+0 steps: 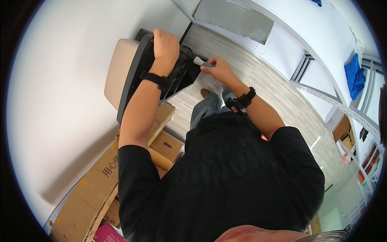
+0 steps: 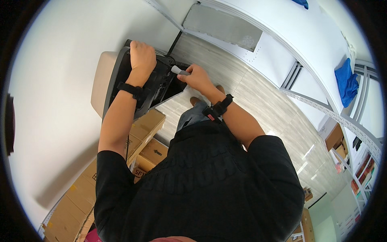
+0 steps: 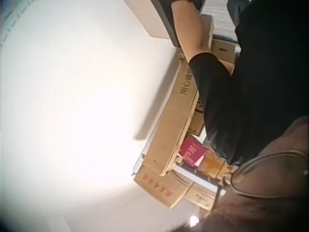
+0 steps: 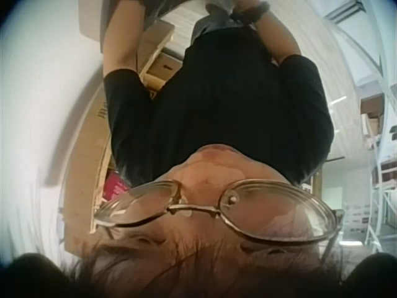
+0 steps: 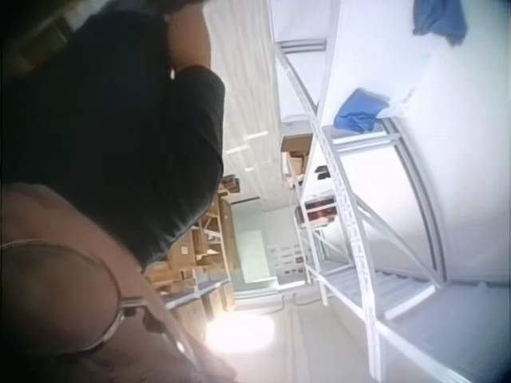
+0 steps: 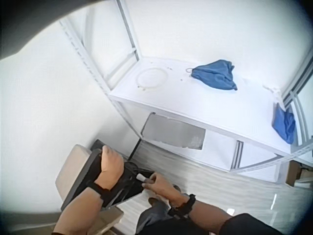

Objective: The person wipes the interior of a black electronic device with a blue cloth, then uses a screwdriver to attach a black plastic cover and a metal backplate to the device.

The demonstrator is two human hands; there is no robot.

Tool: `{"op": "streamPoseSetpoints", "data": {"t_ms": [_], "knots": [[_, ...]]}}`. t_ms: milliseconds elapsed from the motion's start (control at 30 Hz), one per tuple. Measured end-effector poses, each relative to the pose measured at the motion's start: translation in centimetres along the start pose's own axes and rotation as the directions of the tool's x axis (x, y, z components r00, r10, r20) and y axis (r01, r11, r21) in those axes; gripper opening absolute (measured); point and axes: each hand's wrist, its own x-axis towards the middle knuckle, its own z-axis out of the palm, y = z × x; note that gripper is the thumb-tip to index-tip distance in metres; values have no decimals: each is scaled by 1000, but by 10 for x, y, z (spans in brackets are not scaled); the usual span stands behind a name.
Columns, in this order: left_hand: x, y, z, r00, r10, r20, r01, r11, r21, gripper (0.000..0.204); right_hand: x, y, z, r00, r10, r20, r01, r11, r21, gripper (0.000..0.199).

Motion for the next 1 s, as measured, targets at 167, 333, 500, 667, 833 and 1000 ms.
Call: {"op": "streamPoseSetpoints", "data": {"t_ms": [167,333,500,667,833,1000], "knots": [[0,0,-1,1000,-7,10,7,1000,-18,13,1,-5,-2,924,258,281,-346,877,333,42],[-1,1,2,1000,0,-18,0,1000,5,13,-1,-19,-5,883,294,367,-412,860,302,31],[-1,0,-1,1000,3,-8,-3,1000,17,14,-2,-25,-6,965,172,199,-176,984,4,29],[-2,-2,-4,1000,1,-14,-1,1000,12,14,3,-11,0,902,259,346,-384,846,371,30],[-1,0,3,1000,9,-27,-9,1000,7,15,10,-7,-7,847,262,463,-467,783,412,31],[-1,0,4,1000,19,-19,-19,1000,-10,14,5,-14,-3,938,224,266,-280,940,194,34]]}}
